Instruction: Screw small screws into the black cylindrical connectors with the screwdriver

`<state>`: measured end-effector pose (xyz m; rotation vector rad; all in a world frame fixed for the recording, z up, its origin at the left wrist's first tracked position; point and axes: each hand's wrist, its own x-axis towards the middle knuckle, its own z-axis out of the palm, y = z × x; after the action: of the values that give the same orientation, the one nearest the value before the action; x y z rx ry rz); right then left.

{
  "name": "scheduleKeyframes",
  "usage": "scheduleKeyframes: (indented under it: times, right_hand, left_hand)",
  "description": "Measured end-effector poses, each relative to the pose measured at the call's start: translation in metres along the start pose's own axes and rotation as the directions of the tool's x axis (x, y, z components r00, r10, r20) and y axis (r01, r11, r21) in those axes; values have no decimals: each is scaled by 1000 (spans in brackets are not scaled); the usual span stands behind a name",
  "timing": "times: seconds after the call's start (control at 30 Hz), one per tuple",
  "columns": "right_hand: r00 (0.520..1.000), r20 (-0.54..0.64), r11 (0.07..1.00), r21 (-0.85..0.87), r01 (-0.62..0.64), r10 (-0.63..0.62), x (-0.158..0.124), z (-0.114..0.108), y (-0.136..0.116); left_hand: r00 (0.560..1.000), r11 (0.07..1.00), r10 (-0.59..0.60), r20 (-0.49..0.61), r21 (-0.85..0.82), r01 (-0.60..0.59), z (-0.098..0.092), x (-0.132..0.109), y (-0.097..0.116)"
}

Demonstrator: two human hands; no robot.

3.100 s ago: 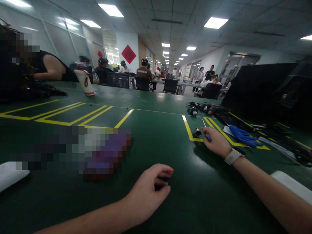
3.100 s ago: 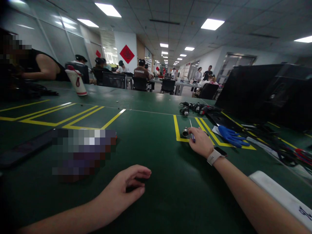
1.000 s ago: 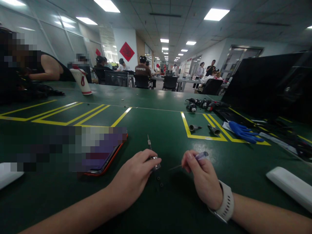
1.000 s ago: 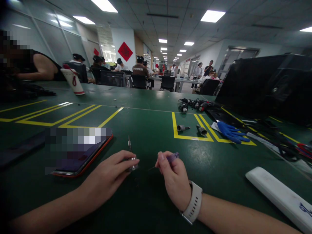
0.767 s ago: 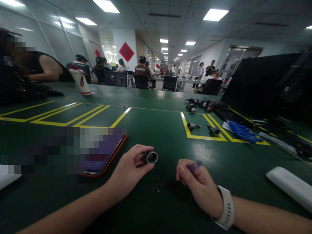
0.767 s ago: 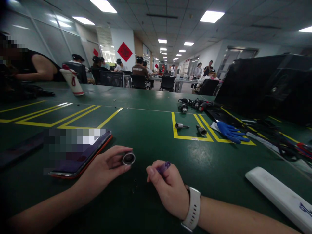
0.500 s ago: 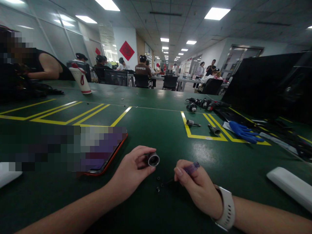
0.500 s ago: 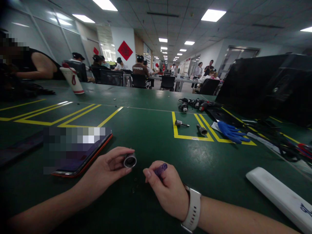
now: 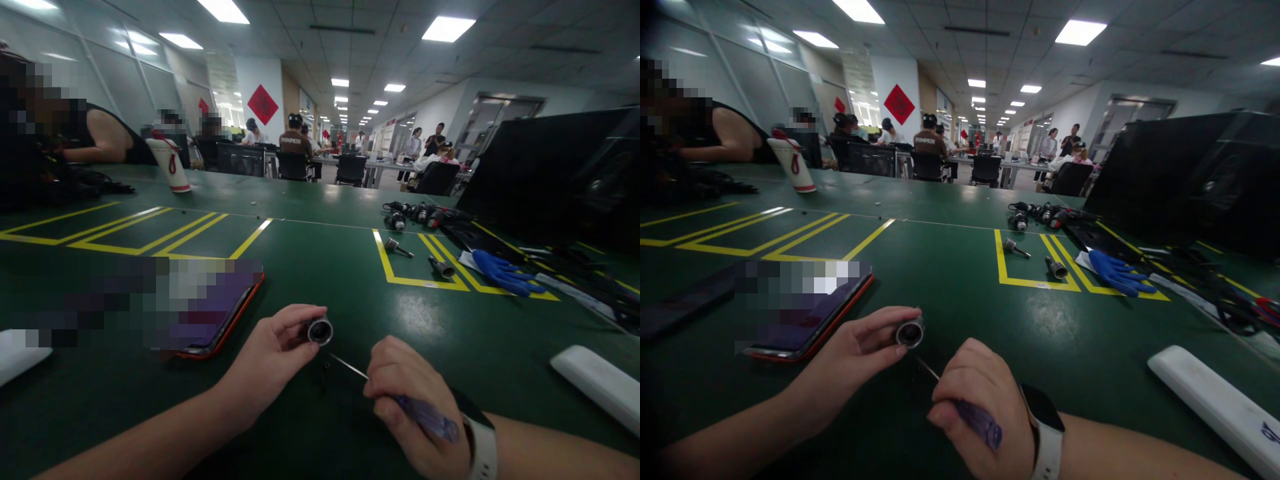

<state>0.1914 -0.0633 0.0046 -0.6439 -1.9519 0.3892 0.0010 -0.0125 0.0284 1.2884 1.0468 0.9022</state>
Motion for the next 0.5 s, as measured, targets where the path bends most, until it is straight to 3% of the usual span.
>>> scheduleKeyframes:
  times: [0.1,0.37,0.5]
  right_hand:
    - [1000,17,1000,-2,-12,12,1,0,-1]
    - [958,18,956,58,-288,287,9,1,0]
    - [942,64,939,88,-333,329,11,3,1]
  left_hand:
    - [1000,1000,-22,-20,1,23,0,0,0]
    - [996,998,-62,-57,-15,62,0,1,-2]
    - [996,997,-77,-49,10,77,0,1,-1]
